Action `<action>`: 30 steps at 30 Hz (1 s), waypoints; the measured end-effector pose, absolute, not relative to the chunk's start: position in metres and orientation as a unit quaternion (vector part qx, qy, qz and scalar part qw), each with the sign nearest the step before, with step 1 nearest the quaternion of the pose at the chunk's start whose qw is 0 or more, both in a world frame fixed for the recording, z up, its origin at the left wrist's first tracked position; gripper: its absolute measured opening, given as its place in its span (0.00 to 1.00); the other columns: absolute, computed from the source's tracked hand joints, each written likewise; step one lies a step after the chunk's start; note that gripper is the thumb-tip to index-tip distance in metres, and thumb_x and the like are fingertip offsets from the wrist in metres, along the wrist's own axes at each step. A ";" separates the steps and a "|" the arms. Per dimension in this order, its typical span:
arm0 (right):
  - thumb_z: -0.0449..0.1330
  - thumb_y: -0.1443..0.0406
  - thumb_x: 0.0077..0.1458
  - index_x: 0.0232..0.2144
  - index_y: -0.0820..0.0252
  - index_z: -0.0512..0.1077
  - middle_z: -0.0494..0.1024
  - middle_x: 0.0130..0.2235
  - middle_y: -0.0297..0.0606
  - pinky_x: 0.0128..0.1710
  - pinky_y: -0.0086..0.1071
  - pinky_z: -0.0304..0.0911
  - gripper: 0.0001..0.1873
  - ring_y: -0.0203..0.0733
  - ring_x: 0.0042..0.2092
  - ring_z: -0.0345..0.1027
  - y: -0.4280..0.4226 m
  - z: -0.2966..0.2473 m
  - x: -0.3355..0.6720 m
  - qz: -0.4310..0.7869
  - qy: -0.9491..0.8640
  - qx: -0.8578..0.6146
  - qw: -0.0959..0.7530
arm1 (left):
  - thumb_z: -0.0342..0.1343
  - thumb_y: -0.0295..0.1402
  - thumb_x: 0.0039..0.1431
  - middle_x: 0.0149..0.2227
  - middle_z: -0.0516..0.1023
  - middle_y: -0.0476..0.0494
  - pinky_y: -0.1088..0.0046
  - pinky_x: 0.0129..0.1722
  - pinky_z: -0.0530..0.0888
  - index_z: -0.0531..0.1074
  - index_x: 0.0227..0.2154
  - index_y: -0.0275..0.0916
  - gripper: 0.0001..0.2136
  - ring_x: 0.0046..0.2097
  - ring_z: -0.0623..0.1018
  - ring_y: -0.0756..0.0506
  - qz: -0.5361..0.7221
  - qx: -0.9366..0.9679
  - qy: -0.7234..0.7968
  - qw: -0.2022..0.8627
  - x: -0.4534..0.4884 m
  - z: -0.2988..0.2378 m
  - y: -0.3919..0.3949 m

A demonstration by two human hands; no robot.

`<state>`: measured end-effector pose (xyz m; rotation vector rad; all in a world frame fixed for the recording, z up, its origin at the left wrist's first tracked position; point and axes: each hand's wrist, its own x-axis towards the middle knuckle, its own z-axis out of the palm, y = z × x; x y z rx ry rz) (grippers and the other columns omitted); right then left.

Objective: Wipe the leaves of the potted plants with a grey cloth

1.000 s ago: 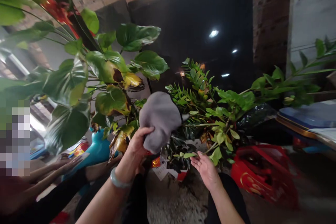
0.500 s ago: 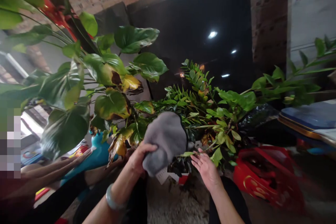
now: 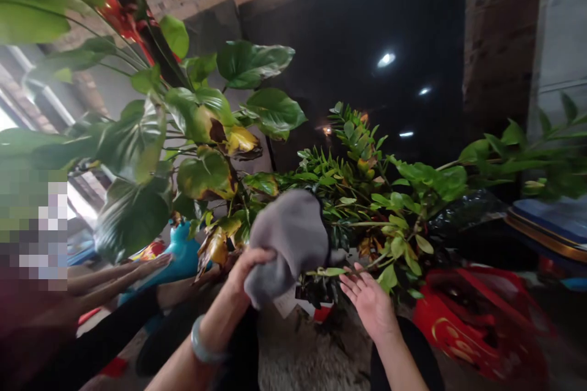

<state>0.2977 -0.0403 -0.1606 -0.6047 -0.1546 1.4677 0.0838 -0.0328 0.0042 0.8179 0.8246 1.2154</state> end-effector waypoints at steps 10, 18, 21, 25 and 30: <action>0.67 0.58 0.37 0.33 0.54 0.75 0.81 0.36 0.39 0.51 0.48 0.62 0.17 0.50 0.42 0.74 -0.045 -0.153 0.294 0.658 -0.057 -0.261 0.704 | 0.67 0.28 0.32 0.22 0.78 0.41 0.69 0.28 0.72 0.77 0.27 0.31 0.13 0.24 0.76 0.45 0.414 0.332 0.446 0.721 0.092 -0.045 -0.041; 0.68 0.59 0.34 0.30 0.53 0.75 0.80 0.30 0.36 0.42 0.45 0.65 0.15 0.49 0.36 0.73 -0.043 -0.160 0.293 0.653 -0.059 -0.290 0.697 | 0.70 0.31 0.27 0.26 0.80 0.43 0.68 0.33 0.72 0.78 0.29 0.34 0.19 0.28 0.76 0.44 0.451 0.361 0.410 0.706 0.094 -0.005 -0.041; 0.70 0.60 0.33 0.28 0.54 0.75 0.80 0.29 0.36 0.40 0.43 0.65 0.15 0.48 0.35 0.73 -0.045 -0.159 0.291 0.658 -0.058 -0.298 0.690 | 0.71 0.32 0.25 0.23 0.79 0.44 0.70 0.30 0.71 0.77 0.26 0.34 0.18 0.26 0.75 0.46 0.432 0.341 0.437 0.711 0.103 -0.020 -0.042; 0.71 0.60 0.30 0.28 0.55 0.76 0.81 0.30 0.37 0.42 0.43 0.65 0.17 0.50 0.36 0.74 -0.047 -0.157 0.291 0.651 -0.064 -0.303 0.693 | 0.71 0.30 0.22 0.23 0.79 0.43 0.70 0.30 0.71 0.78 0.26 0.32 0.20 0.26 0.75 0.45 0.363 0.365 0.447 0.732 0.112 -0.038 -0.051; 0.71 0.58 0.29 0.30 0.54 0.76 0.82 0.32 0.39 0.45 0.47 0.64 0.20 0.52 0.38 0.74 -0.049 -0.152 0.290 0.650 -0.069 -0.296 0.697 | 0.72 0.34 0.26 0.24 0.80 0.44 0.70 0.30 0.72 0.77 0.27 0.33 0.20 0.25 0.75 0.47 0.463 0.391 0.364 0.707 0.127 0.011 -0.021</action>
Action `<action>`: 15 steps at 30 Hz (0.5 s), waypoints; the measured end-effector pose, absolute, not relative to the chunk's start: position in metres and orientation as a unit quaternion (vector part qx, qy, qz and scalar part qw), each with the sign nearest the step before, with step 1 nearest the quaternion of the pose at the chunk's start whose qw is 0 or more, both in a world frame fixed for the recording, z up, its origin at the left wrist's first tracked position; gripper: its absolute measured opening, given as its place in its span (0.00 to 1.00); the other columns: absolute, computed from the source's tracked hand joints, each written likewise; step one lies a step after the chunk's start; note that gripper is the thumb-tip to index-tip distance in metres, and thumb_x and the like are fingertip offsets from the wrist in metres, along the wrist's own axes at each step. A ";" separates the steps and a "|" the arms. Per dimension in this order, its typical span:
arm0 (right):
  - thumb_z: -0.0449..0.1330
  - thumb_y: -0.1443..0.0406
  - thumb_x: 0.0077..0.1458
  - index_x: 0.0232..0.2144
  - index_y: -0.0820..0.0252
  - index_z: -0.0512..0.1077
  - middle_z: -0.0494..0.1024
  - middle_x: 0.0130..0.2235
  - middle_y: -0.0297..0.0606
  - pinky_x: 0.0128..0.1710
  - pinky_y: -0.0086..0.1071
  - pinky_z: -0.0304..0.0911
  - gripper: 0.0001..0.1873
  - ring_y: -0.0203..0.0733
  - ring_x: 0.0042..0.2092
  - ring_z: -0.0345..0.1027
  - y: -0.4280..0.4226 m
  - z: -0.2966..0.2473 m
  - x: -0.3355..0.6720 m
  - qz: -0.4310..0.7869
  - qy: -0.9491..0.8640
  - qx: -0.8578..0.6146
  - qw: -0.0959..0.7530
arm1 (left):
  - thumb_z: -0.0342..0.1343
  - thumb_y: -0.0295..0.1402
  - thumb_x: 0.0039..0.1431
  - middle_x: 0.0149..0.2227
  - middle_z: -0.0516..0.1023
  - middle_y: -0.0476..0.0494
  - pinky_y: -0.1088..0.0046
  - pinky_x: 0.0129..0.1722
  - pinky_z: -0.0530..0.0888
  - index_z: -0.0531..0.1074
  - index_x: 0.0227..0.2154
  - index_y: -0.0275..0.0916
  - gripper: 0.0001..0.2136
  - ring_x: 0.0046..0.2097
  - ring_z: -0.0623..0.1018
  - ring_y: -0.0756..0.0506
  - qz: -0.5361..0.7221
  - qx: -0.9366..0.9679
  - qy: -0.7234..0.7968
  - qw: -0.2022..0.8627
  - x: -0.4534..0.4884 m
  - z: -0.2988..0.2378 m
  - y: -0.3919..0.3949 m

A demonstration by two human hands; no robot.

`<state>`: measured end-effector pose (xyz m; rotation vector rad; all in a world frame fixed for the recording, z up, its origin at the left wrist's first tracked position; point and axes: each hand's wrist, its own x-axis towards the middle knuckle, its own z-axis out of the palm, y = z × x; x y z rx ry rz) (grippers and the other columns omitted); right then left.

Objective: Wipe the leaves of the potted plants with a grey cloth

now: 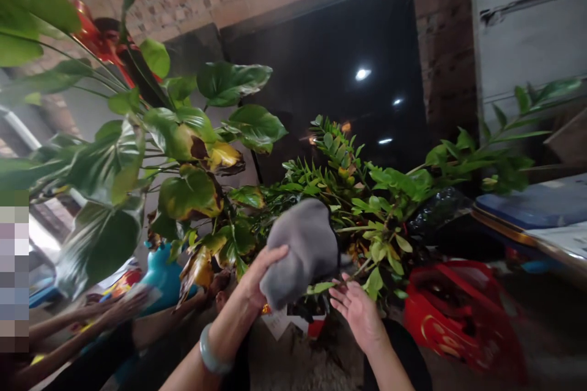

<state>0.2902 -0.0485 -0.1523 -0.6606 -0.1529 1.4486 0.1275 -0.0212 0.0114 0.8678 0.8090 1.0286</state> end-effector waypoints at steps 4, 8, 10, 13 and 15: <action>0.71 0.59 0.28 0.31 0.54 0.76 0.82 0.34 0.38 0.46 0.46 0.63 0.21 0.51 0.39 0.75 -0.049 -0.149 0.288 0.646 -0.069 -0.289 0.703 | 0.69 0.29 0.32 0.23 0.78 0.46 0.72 0.32 0.72 0.75 0.23 0.33 0.12 0.26 0.75 0.48 0.542 0.341 0.375 0.670 0.150 0.025 0.006; 0.72 0.56 0.26 0.25 0.53 0.75 0.81 0.28 0.37 0.46 0.47 0.63 0.19 0.52 0.37 0.74 -0.047 -0.159 0.286 0.637 -0.076 -0.289 0.710 | 0.64 0.26 0.36 0.21 0.78 0.43 0.69 0.31 0.73 0.75 0.22 0.32 0.06 0.24 0.74 0.47 0.367 0.294 0.481 0.740 0.160 -0.017 -0.014; 0.72 0.54 0.26 0.24 0.51 0.74 0.80 0.27 0.37 0.46 0.49 0.63 0.19 0.55 0.39 0.73 -0.045 -0.167 0.286 0.628 -0.077 -0.282 0.721 | 0.64 0.26 0.34 0.21 0.78 0.42 0.68 0.31 0.73 0.76 0.24 0.32 0.09 0.24 0.75 0.45 0.304 0.307 0.477 0.765 0.158 -0.031 -0.030; 0.70 0.54 0.33 0.29 0.46 0.75 0.81 0.31 0.35 0.47 0.51 0.64 0.16 0.55 0.45 0.72 -0.044 -0.172 0.287 0.628 -0.087 -0.266 0.726 | 0.67 0.27 0.28 0.24 0.80 0.43 0.68 0.31 0.73 0.77 0.27 0.33 0.15 0.26 0.76 0.44 0.344 0.362 0.404 0.766 0.156 -0.019 -0.035; 0.68 0.56 0.37 0.31 0.47 0.75 0.81 0.33 0.35 0.46 0.49 0.65 0.14 0.53 0.43 0.74 -0.044 -0.170 0.289 0.638 -0.093 -0.266 0.717 | 0.69 0.28 0.27 0.24 0.79 0.44 0.69 0.31 0.72 0.77 0.27 0.33 0.17 0.25 0.75 0.45 0.417 0.384 0.358 0.742 0.157 0.002 -0.022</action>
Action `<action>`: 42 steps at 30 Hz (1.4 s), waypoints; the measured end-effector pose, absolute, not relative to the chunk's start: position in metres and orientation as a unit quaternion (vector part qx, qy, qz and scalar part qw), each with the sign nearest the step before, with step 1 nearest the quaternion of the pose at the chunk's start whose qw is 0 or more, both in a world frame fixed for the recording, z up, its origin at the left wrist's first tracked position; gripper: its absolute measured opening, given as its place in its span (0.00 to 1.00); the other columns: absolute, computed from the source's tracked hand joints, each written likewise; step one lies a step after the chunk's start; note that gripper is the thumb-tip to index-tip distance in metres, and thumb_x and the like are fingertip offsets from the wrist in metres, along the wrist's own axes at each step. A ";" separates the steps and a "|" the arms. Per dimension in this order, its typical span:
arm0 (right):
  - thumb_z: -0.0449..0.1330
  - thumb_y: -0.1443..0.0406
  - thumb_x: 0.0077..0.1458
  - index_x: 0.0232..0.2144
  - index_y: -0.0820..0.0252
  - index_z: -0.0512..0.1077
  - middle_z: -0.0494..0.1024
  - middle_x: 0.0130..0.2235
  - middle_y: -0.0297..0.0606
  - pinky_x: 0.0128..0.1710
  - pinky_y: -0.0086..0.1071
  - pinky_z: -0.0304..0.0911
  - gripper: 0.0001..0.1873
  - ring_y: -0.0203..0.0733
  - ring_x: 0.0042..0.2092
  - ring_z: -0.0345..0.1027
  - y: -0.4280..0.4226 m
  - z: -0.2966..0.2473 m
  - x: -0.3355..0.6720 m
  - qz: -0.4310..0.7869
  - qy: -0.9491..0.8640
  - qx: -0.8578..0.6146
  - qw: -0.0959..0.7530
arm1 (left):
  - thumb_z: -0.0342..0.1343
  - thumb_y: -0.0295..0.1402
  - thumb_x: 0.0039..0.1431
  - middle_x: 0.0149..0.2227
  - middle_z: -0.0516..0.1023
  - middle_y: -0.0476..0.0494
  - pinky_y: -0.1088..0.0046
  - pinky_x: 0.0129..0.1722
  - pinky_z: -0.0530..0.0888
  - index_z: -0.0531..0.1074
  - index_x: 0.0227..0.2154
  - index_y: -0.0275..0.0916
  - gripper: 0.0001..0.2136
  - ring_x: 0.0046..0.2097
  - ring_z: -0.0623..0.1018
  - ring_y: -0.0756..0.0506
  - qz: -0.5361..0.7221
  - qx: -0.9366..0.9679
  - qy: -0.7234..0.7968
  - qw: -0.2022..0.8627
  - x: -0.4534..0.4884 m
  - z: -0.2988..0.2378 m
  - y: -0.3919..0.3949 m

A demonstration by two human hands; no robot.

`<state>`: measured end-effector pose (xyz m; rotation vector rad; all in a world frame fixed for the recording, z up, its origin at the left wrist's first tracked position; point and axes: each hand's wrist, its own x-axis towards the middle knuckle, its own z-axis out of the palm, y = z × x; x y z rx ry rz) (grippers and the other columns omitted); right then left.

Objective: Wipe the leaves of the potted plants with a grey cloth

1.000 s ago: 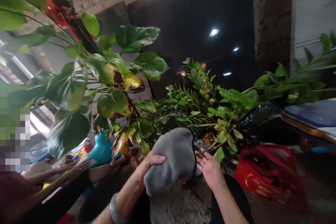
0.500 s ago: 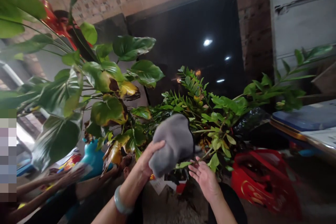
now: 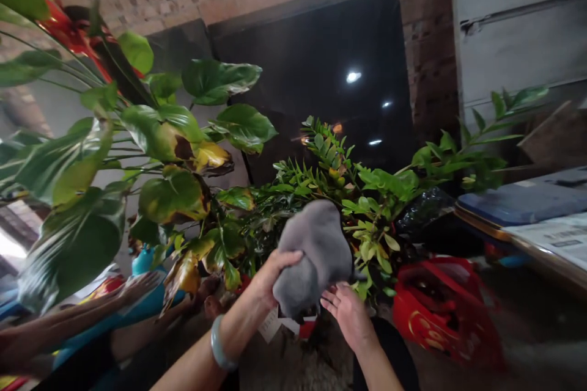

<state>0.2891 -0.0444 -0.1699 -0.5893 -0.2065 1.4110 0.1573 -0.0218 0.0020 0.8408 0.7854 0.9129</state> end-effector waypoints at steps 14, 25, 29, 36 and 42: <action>0.69 0.58 0.34 0.25 0.54 0.75 0.82 0.28 0.37 0.46 0.50 0.66 0.12 0.55 0.38 0.75 -0.045 -0.163 0.293 0.649 -0.063 -0.294 0.699 | 0.69 0.27 0.26 0.27 0.81 0.44 0.70 0.32 0.73 0.77 0.29 0.34 0.19 0.27 0.77 0.45 0.400 0.389 0.359 0.749 0.113 -0.019 -0.030; 0.67 0.60 0.39 0.31 0.54 0.76 0.81 0.32 0.38 0.48 0.50 0.65 0.13 0.50 0.36 0.74 -0.039 -0.179 0.301 0.659 -0.093 -0.310 0.680 | 0.64 0.24 0.36 0.20 0.79 0.42 0.70 0.28 0.74 0.76 0.22 0.34 0.05 0.23 0.77 0.44 0.368 0.313 0.456 0.747 0.085 -0.054 -0.048; 0.67 0.59 0.38 0.32 0.53 0.77 0.81 0.35 0.40 0.52 0.54 0.61 0.15 0.52 0.38 0.74 -0.043 -0.171 0.304 0.660 -0.098 -0.299 0.682 | 0.65 0.25 0.37 0.23 0.80 0.43 0.69 0.32 0.75 0.77 0.26 0.35 0.09 0.26 0.79 0.43 0.461 0.315 0.382 0.736 0.072 -0.019 -0.048; 0.67 0.55 0.39 0.33 0.53 0.76 0.80 0.38 0.41 0.60 0.55 0.51 0.16 0.54 0.49 0.71 -0.044 -0.153 0.300 0.648 -0.099 -0.289 0.697 | 0.61 0.26 0.46 0.22 0.79 0.44 0.72 0.30 0.73 0.75 0.25 0.32 0.02 0.23 0.76 0.47 0.563 0.206 0.434 0.673 0.069 -0.017 -0.016; 0.65 0.53 0.41 0.36 0.52 0.75 0.79 0.40 0.43 0.60 0.58 0.52 0.18 0.56 0.50 0.71 -0.041 -0.160 0.307 0.654 -0.102 -0.305 0.684 | 0.61 0.20 0.31 0.24 0.80 0.40 0.67 0.35 0.75 0.77 0.28 0.29 0.14 0.27 0.79 0.42 0.463 0.277 0.410 0.736 0.048 -0.051 -0.056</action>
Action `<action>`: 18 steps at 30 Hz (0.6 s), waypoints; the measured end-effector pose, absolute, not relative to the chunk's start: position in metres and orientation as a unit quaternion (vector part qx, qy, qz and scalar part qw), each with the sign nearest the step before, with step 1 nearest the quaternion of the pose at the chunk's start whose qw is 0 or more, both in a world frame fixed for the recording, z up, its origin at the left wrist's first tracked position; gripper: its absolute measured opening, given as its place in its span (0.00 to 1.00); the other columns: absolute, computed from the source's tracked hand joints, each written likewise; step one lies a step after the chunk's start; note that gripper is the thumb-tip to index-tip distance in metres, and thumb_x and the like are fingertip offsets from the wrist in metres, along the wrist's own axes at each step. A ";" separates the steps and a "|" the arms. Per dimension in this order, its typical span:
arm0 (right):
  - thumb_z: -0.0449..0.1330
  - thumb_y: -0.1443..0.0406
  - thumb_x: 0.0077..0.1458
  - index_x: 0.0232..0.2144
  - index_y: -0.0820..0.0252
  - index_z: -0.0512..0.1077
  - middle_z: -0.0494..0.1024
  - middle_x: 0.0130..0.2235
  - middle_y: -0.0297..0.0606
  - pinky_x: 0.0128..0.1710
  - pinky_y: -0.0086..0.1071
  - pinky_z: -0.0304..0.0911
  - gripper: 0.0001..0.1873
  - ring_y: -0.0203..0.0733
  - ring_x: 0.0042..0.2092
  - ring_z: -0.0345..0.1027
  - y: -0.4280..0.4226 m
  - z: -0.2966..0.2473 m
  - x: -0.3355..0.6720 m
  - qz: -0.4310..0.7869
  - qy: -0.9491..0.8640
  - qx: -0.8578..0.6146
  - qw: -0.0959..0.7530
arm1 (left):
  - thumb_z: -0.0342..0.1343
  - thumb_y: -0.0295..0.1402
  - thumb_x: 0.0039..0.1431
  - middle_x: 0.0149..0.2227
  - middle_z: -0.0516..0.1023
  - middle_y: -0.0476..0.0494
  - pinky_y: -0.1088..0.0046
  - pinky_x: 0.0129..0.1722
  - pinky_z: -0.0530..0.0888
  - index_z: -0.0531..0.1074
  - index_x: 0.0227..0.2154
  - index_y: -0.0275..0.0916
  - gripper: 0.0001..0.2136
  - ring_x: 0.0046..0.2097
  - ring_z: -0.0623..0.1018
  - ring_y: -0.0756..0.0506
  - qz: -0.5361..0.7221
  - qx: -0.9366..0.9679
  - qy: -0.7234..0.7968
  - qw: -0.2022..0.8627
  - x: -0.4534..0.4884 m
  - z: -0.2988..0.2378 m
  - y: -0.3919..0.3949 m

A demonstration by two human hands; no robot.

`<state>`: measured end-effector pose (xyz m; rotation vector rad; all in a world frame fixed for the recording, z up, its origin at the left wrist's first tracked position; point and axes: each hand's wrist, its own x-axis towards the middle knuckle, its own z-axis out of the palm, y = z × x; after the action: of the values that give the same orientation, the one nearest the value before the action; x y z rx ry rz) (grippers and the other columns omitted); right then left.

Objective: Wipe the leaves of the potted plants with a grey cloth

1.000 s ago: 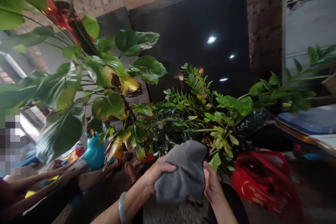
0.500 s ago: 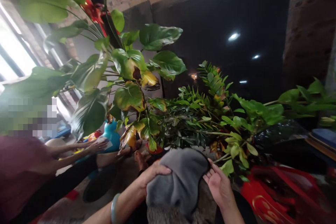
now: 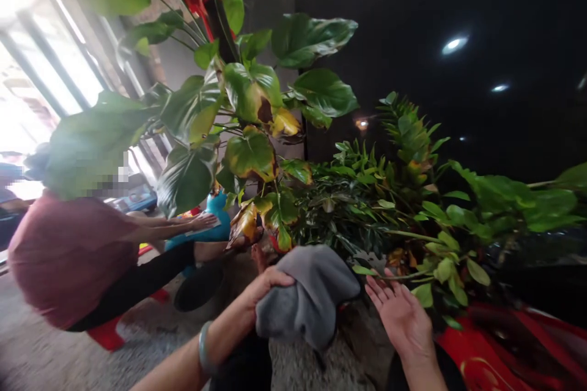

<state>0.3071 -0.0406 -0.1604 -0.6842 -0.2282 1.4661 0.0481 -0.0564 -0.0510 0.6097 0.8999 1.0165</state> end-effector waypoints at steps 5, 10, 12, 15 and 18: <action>0.64 0.53 0.41 0.35 0.52 0.75 0.79 0.37 0.41 0.61 0.57 0.49 0.18 0.54 0.43 0.73 -0.042 -0.154 0.308 0.647 -0.097 -0.334 0.678 | 0.60 0.26 0.45 0.22 0.79 0.46 0.70 0.31 0.76 0.74 0.28 0.34 0.04 0.24 0.78 0.46 0.637 0.177 0.391 0.640 0.024 0.009 -0.017; 0.62 0.55 0.44 0.32 0.52 0.75 0.79 0.34 0.41 0.62 0.57 0.48 0.13 0.52 0.40 0.74 -0.047 -0.145 0.299 0.642 -0.079 -0.354 0.676 | 0.58 0.28 0.51 0.19 0.78 0.47 0.72 0.27 0.75 0.73 0.29 0.34 0.03 0.20 0.76 0.47 0.599 0.103 0.457 0.650 0.031 -0.026 -0.021; 0.62 0.56 0.44 0.31 0.52 0.75 0.80 0.34 0.41 0.62 0.57 0.49 0.11 0.52 0.40 0.74 -0.048 -0.146 0.300 0.644 -0.074 -0.359 0.671 | 0.58 0.28 0.50 0.19 0.78 0.43 0.71 0.26 0.75 0.74 0.28 0.32 0.04 0.20 0.76 0.45 0.490 0.097 0.497 0.710 0.033 -0.052 -0.045; 0.63 0.56 0.43 0.32 0.52 0.75 0.80 0.36 0.42 0.61 0.59 0.48 0.12 0.53 0.41 0.74 -0.047 -0.153 0.305 0.648 -0.081 -0.367 0.663 | 0.57 0.26 0.47 0.20 0.79 0.39 0.70 0.26 0.75 0.75 0.28 0.29 0.05 0.22 0.78 0.44 0.420 0.112 0.480 0.762 0.028 -0.059 -0.069; 0.64 0.55 0.42 0.33 0.52 0.75 0.79 0.37 0.43 0.61 0.59 0.48 0.14 0.54 0.42 0.74 -0.045 -0.161 0.311 0.648 -0.107 -0.367 0.658 | 0.57 0.25 0.48 0.21 0.79 0.41 0.71 0.28 0.75 0.75 0.29 0.30 0.05 0.23 0.78 0.45 0.507 0.129 0.440 0.730 0.020 -0.021 -0.057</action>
<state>0.3109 -0.0455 -0.1607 -0.8311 -0.2427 1.4676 0.0195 -0.0566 -0.0215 0.2848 0.9687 1.1163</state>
